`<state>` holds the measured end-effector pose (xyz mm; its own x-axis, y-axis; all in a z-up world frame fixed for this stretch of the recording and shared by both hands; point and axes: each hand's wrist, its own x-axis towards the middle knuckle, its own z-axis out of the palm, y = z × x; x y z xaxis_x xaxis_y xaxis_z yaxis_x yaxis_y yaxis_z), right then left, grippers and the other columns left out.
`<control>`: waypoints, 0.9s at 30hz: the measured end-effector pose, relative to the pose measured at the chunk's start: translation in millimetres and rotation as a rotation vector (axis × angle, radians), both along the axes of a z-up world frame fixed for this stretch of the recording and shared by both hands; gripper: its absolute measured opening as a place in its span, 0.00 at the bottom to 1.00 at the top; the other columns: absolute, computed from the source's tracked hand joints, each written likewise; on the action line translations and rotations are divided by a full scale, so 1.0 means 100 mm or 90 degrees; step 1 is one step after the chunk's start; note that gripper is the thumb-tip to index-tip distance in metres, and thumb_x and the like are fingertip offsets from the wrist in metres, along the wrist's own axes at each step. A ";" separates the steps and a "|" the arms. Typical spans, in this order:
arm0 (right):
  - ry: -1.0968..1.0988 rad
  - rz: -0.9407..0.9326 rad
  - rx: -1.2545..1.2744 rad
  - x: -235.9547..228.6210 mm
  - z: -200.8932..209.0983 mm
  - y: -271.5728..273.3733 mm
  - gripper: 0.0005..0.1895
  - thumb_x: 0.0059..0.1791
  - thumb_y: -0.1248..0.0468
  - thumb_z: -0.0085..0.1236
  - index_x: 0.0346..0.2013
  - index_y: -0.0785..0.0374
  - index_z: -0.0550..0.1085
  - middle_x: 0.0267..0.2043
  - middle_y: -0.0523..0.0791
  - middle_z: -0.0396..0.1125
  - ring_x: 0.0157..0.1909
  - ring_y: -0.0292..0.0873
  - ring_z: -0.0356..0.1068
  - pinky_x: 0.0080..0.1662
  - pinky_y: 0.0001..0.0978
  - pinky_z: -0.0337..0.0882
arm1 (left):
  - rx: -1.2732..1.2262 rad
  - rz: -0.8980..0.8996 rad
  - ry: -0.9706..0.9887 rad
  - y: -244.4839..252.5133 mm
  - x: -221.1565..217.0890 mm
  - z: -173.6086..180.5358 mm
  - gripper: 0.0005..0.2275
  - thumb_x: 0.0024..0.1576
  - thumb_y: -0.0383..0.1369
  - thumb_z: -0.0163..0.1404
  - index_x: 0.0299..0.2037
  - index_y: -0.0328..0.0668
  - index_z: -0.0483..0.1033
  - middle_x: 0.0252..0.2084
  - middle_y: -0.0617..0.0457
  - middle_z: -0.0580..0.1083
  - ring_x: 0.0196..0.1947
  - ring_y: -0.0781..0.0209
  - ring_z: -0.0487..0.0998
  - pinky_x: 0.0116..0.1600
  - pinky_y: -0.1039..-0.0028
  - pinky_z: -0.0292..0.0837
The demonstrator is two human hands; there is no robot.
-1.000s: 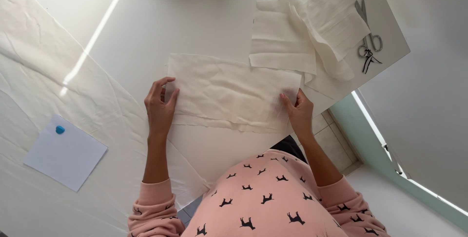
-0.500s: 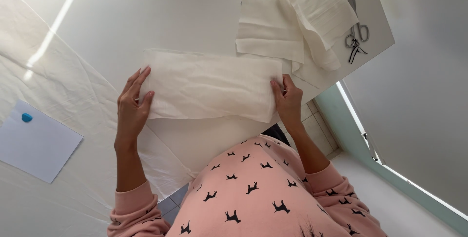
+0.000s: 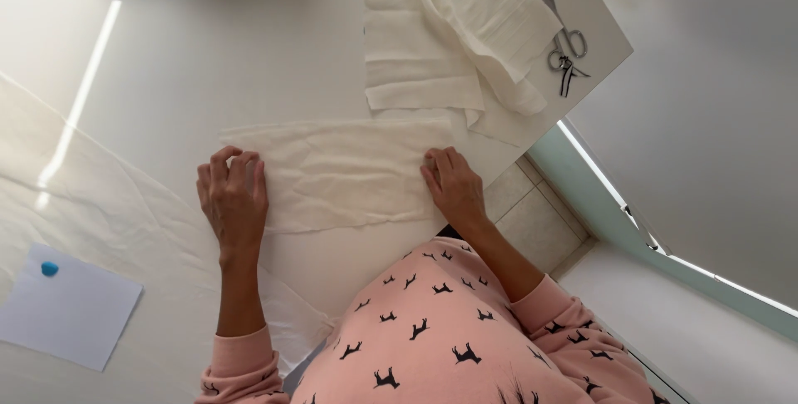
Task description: The person cuts a large piece of white fabric on a table using scissors, then folds and aligns the cut pieces. They move the fabric to another table and continue folding and arranging it, occasionally picking up a basket of pink fabric.
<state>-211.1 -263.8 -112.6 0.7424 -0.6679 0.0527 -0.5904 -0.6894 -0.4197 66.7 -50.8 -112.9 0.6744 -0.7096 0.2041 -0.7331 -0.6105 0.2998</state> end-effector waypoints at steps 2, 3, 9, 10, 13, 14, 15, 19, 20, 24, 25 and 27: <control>-0.057 -0.035 0.026 0.06 0.12 -0.08 0.12 0.55 0.61 0.57 0.52 0.55 0.72 0.33 0.40 0.65 0.32 0.42 0.70 0.35 0.34 0.75 | -0.065 -0.026 0.010 -0.42 0.09 -0.02 0.03 0.63 0.37 0.60 0.43 0.53 0.80 0.46 0.63 0.71 0.42 0.61 0.71 0.46 0.69 0.69; -0.100 -0.047 0.071 0.03 0.19 -0.06 0.16 0.54 0.64 0.57 0.57 0.55 0.71 0.31 0.41 0.65 0.29 0.42 0.69 0.34 0.34 0.75 | -0.110 -0.030 0.035 -0.52 0.04 -0.02 0.04 0.61 0.37 0.61 0.40 0.56 0.79 0.42 0.64 0.71 0.43 0.60 0.72 0.48 0.68 0.67; -0.149 -0.171 0.090 -0.19 0.31 -0.47 0.14 0.55 0.70 0.54 0.56 0.61 0.69 0.35 0.49 0.67 0.32 0.48 0.69 0.37 0.39 0.75 | -0.053 -0.028 0.123 -2.13 -0.36 -0.20 0.23 0.58 0.54 0.56 0.43 0.41 0.68 0.40 0.49 0.67 0.41 0.50 0.70 0.42 0.61 0.65; -0.149 -0.178 0.084 -0.24 0.32 -0.55 0.14 0.55 0.70 0.54 0.56 0.61 0.69 0.35 0.49 0.67 0.32 0.48 0.69 0.37 0.39 0.75 | -0.057 -0.036 0.125 -2.20 -0.33 -0.25 0.23 0.58 0.54 0.56 0.43 0.41 0.68 0.40 0.49 0.67 0.41 0.50 0.70 0.42 0.61 0.65; -0.184 -0.284 0.113 -0.55 0.35 -0.65 0.13 0.57 0.71 0.51 0.56 0.66 0.67 0.41 0.55 0.68 0.38 0.54 0.70 0.44 0.43 0.75 | -0.074 -0.098 0.146 -2.26 -0.38 -0.35 0.11 0.60 0.38 0.55 0.34 0.40 0.69 0.39 0.50 0.65 0.41 0.48 0.68 0.41 0.59 0.61; -0.201 -0.319 0.104 -0.65 0.35 -0.67 0.12 0.57 0.71 0.50 0.56 0.66 0.67 0.41 0.55 0.67 0.40 0.54 0.70 0.45 0.43 0.75 | -0.143 -0.093 0.251 -2.20 -0.35 -0.31 0.10 0.64 0.35 0.50 0.39 0.37 0.67 0.38 0.42 0.67 0.40 0.39 0.69 0.42 0.53 0.63; -0.223 -0.347 0.098 -0.71 0.33 -0.69 0.12 0.58 0.71 0.48 0.57 0.66 0.66 0.42 0.55 0.66 0.41 0.53 0.70 0.46 0.44 0.74 | -0.210 -0.080 0.349 -2.11 -0.27 -0.27 0.09 0.68 0.33 0.46 0.44 0.33 0.65 0.37 0.35 0.70 0.40 0.30 0.71 0.44 0.47 0.66; -0.319 -0.385 0.170 -0.73 0.25 -0.62 0.10 0.59 0.68 0.46 0.55 0.66 0.66 0.42 0.54 0.65 0.40 0.48 0.69 0.44 0.39 0.76 | -0.400 -0.055 0.763 -1.89 0.06 -0.08 0.09 0.71 0.36 0.44 0.53 0.43 0.58 0.42 0.48 0.74 0.40 0.58 0.79 0.48 0.71 0.78; -0.400 -0.370 0.271 -0.64 0.22 -0.59 0.09 0.58 0.68 0.47 0.52 0.67 0.69 0.41 0.52 0.66 0.40 0.45 0.71 0.43 0.36 0.77 | -0.425 -0.074 0.733 -1.86 0.08 0.00 0.07 0.71 0.30 0.42 0.53 0.45 0.57 0.44 0.48 0.75 0.41 0.61 0.80 0.48 0.73 0.78; -0.551 -0.208 0.683 0.01 0.60 -0.52 0.29 0.56 0.49 0.51 0.62 0.68 0.65 0.65 0.62 0.62 0.64 0.62 0.68 0.62 0.56 0.70 | -0.462 -0.269 0.619 -2.00 -0.25 0.90 0.18 0.68 0.19 0.36 0.66 0.47 0.55 0.63 0.41 0.73 0.55 0.59 0.76 0.56 0.68 0.75; -0.553 -0.203 0.682 0.13 0.65 -0.56 0.29 0.56 0.49 0.51 0.62 0.68 0.65 0.65 0.62 0.62 0.64 0.62 0.68 0.62 0.56 0.70 | -0.466 -0.270 0.615 -2.00 -0.42 1.13 0.18 0.68 0.19 0.36 0.66 0.47 0.55 0.63 0.41 0.73 0.55 0.59 0.76 0.56 0.68 0.75; -0.642 -0.017 1.059 0.39 0.76 -0.66 0.55 0.47 0.23 0.34 0.76 0.57 0.49 0.76 0.60 0.50 0.72 0.67 0.58 0.64 0.69 0.63 | -0.393 -0.328 0.490 -2.00 -0.75 1.61 0.18 0.66 0.25 0.39 0.65 0.48 0.61 0.58 0.46 0.77 0.53 0.45 0.80 0.54 0.58 0.77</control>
<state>-172.1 -330.1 -36.9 0.8394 -0.5008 -0.2113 0.2437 0.6943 -0.6772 -8.4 -251.0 47.6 0.4271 -0.8623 0.2720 -0.3438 0.1234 0.9309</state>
